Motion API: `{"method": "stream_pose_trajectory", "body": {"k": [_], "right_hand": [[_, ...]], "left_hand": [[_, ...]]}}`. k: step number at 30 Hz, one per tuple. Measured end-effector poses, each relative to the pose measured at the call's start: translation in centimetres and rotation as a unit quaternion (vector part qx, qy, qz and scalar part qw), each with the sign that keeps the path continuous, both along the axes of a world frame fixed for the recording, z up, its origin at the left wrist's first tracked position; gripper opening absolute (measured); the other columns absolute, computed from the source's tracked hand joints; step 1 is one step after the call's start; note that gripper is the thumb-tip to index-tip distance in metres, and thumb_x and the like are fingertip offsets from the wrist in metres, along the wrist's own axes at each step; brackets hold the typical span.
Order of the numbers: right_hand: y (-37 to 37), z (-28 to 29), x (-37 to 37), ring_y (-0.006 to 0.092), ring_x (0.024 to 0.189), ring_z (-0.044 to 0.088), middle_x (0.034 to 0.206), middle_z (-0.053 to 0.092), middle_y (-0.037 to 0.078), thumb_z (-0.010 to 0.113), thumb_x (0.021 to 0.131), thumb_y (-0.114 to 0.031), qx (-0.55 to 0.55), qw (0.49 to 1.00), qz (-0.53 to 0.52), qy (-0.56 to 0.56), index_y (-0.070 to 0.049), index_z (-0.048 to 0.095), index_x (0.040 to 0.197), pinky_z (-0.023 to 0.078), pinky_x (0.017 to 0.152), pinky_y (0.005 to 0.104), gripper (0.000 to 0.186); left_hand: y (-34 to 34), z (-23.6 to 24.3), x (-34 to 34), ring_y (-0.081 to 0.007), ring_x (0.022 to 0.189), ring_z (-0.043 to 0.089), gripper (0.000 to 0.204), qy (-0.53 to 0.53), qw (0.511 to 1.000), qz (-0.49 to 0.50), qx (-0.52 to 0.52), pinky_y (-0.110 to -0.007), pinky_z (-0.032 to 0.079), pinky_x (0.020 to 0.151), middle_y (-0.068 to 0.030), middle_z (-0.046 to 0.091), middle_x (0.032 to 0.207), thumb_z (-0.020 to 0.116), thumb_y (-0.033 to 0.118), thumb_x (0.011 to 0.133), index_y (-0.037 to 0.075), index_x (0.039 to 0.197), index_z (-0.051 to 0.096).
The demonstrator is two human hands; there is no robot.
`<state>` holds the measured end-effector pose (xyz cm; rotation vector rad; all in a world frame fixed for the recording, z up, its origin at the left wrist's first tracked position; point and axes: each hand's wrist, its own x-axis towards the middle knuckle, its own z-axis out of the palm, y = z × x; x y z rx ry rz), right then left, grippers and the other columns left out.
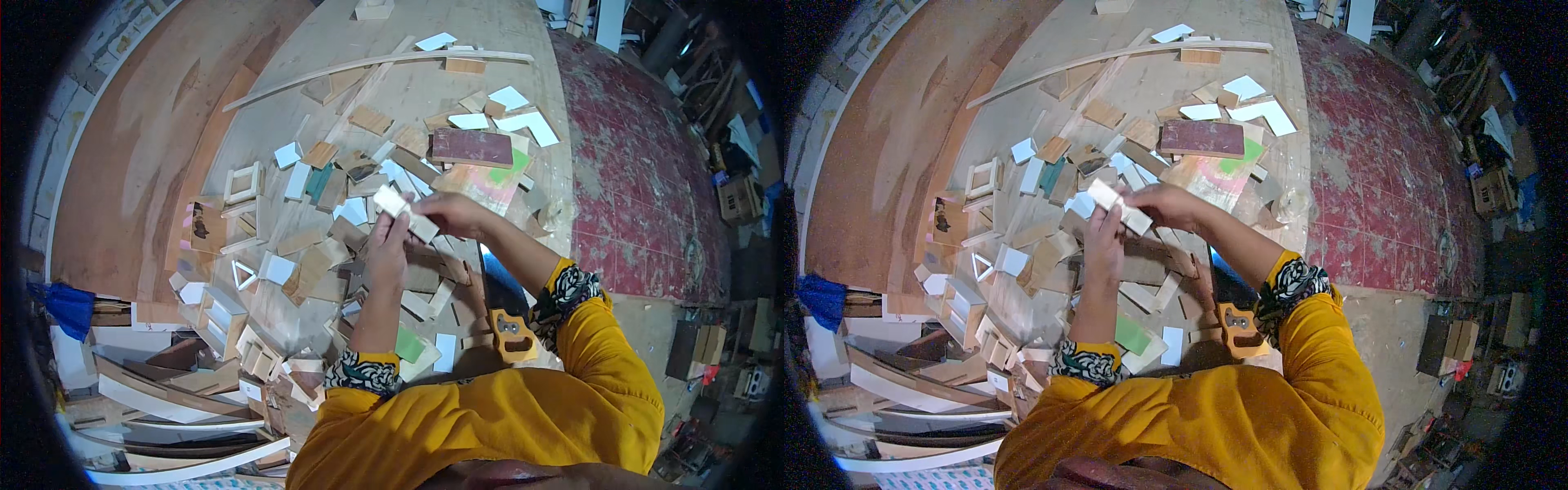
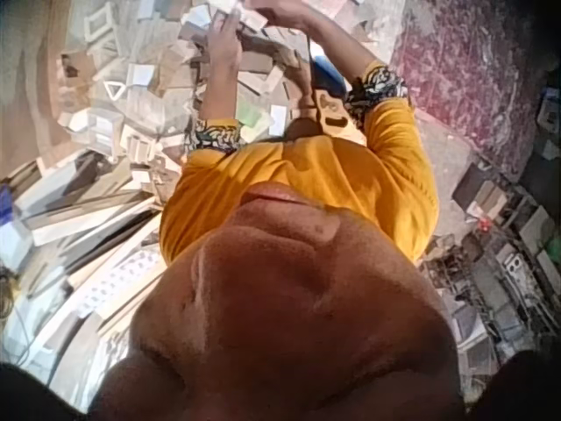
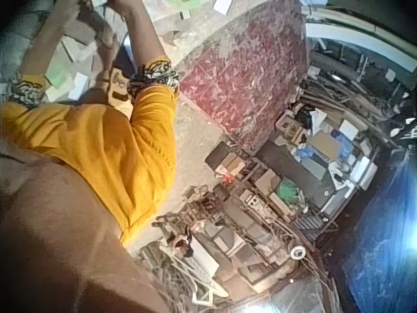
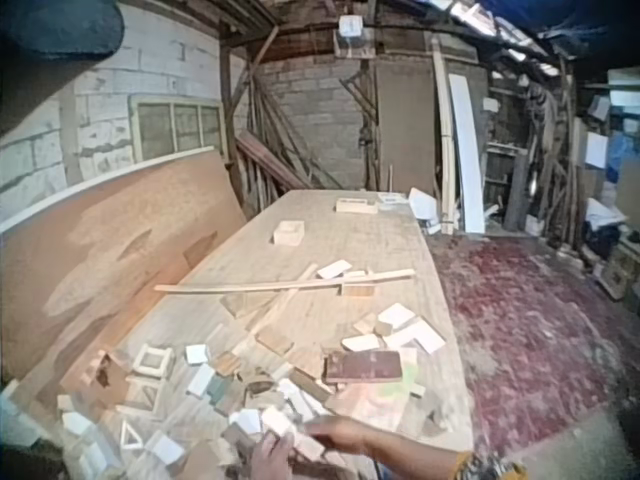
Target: Sawing a small piece of wood with a hand saw in a workshop.
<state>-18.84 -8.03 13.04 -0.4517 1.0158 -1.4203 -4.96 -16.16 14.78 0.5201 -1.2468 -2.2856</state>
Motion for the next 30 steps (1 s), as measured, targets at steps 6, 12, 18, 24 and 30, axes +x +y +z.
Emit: {"method": "stream_pose_trajectory", "body": {"k": [6,12,18,24,30], "right_hand": [[-4.2,-3.5,-5.2,0.0203,0.073,0.064,0.082,0.067,0.010,0.063,0.078,-0.040,0.072,0.825,0.015,0.560,-0.004,0.067,0.091,0.051,0.066,0.0310,0.038],[-9.2,-7.2,-10.0,0.0306,0.092,0.058,0.089,0.065,0.015,0.063,0.073,-0.044,0.196,0.524,-0.165,0.812,-0.007,0.067,0.090,0.042,0.084,0.0420,0.041],[-9.8,-7.6,-11.5,0.0312,0.090,0.056,0.085,0.065,0.013,0.053,0.082,-0.026,0.186,0.444,-0.103,0.870,-0.007,0.065,0.086,0.040,0.084,0.0462,0.023],[-4.2,2.3,-5.5,0.0095,0.078,0.059,0.089,0.060,0.002,0.058,0.085,-0.019,0.046,0.948,-0.244,0.197,-0.001,0.060,0.100,0.051,0.063,0.0209,0.023],[3.1,7.3,3.8,0.0077,0.077,0.058,0.087,0.061,0.002,0.061,0.082,-0.010,-0.047,0.966,-0.149,0.205,-0.004,0.057,0.108,0.051,0.066,0.0222,0.027]], "left_hand": [[-0.6,-0.9,5.1,-0.0166,0.077,0.056,0.025,-0.040,0.988,0.111,0.095,-0.032,0.047,0.069,-0.0084,0.057,0.095,0.049,0.017,0.092,0.002,0.112,0.047],[-0.3,-3.0,8.2,-0.0131,0.057,0.048,0.024,-0.066,0.987,0.071,0.125,-0.027,0.040,0.052,-0.0036,0.049,0.071,0.047,0.030,0.093,0.006,0.096,0.049],[0.2,-3.3,8.6,-0.0130,0.056,0.047,0.033,-0.103,0.987,0.072,0.099,-0.025,0.039,0.048,-0.0039,0.049,0.068,0.042,0.037,0.094,0.005,0.096,0.049],[0.2,-2.1,7.5,-0.0208,0.088,0.056,0.031,-0.013,0.982,0.116,0.151,-0.037,0.046,0.080,-0.0102,0.055,0.098,0.037,0.027,0.095,0.003,0.113,0.046],[2.4,3.3,7.1,-0.0241,0.105,0.053,0.040,0.115,0.985,0.033,0.125,-0.041,0.044,0.090,-0.0122,0.052,0.116,0.048,0.018,0.093,-0.002,0.126,0.038]]}}
